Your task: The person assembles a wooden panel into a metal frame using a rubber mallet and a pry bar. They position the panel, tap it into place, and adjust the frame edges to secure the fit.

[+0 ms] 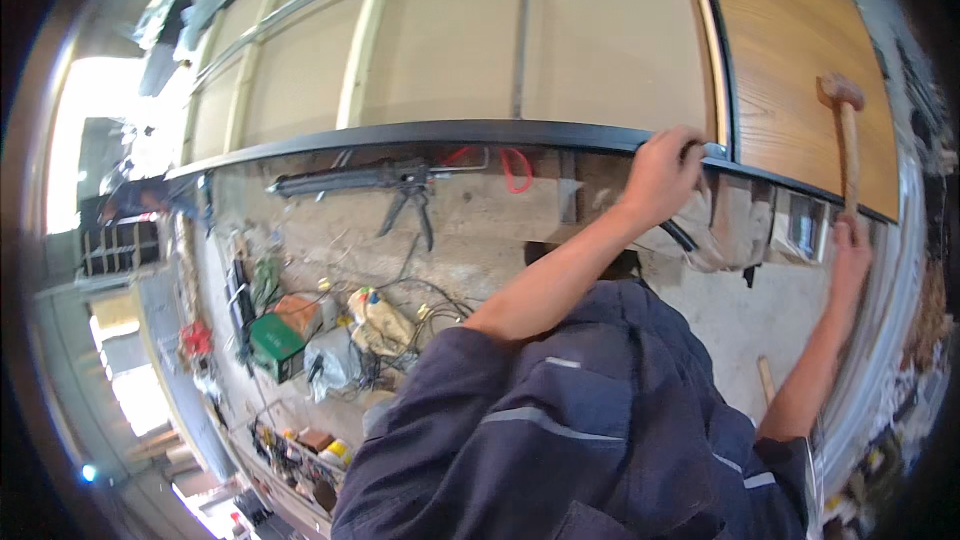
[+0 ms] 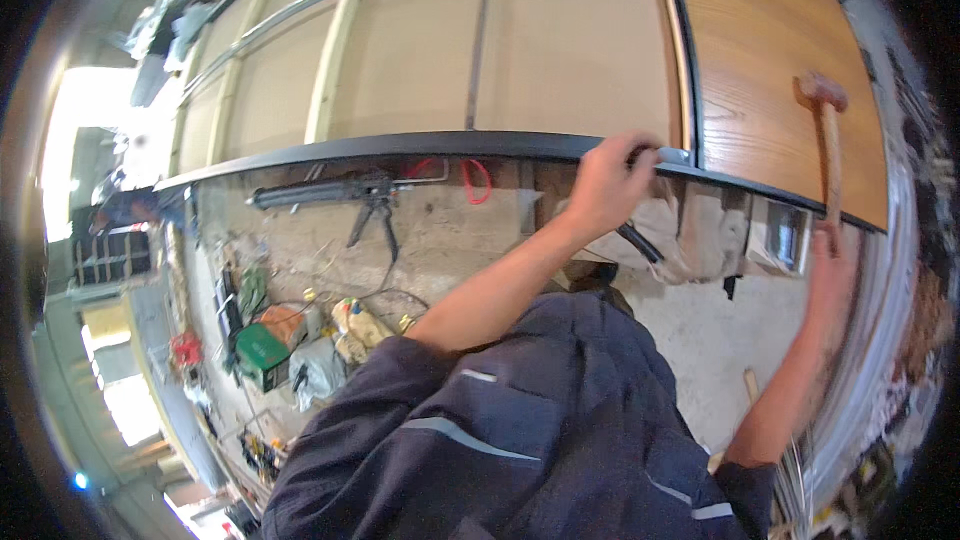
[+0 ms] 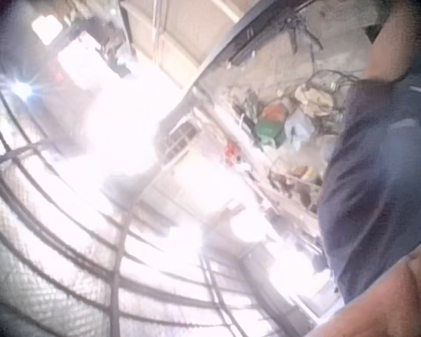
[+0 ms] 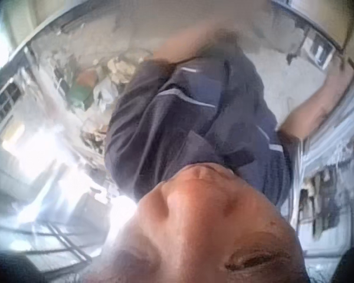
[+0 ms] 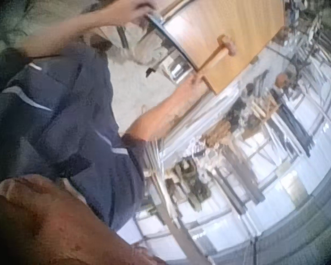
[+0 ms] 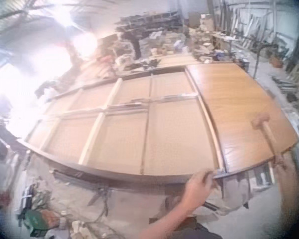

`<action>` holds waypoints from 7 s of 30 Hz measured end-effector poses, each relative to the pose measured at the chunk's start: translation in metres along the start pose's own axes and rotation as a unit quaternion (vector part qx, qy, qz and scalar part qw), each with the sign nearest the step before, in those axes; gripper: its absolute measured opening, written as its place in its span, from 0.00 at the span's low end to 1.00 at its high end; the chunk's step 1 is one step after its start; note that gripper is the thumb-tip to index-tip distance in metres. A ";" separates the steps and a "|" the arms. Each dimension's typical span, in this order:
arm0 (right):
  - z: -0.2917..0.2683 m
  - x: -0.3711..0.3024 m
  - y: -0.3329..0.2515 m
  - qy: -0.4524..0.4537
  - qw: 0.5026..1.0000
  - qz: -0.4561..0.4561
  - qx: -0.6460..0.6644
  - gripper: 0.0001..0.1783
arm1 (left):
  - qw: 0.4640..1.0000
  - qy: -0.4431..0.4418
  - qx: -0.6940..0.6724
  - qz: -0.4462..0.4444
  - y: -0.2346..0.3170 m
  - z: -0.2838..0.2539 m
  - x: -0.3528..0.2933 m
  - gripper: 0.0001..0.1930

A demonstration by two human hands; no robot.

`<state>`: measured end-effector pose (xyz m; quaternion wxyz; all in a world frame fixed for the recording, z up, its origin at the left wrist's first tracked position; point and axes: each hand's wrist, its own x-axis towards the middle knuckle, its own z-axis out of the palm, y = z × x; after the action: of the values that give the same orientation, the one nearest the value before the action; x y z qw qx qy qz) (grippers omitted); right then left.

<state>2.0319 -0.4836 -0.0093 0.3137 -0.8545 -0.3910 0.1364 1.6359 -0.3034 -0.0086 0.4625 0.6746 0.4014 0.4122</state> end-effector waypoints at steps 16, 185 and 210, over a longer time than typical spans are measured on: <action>0.208 -0.320 -0.130 -0.268 0.922 0.223 0.166 0.21 | 0.939 -0.093 0.059 -0.326 -0.115 -0.255 -0.206 0.13; 0.615 -0.164 -0.140 -0.277 0.922 0.267 0.050 0.21 | 0.642 0.464 -0.059 -0.608 -0.346 -0.233 -0.668 0.17; 0.633 -0.171 -0.190 -0.307 0.699 0.293 0.575 0.21 | 0.670 0.445 -0.021 -0.594 -0.345 -0.242 -0.662 0.14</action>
<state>1.5057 -0.2465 -0.3738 0.5509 -0.4897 -0.0414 0.6746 1.1326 -0.7578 -0.4039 0.3903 0.0208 0.8667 0.3099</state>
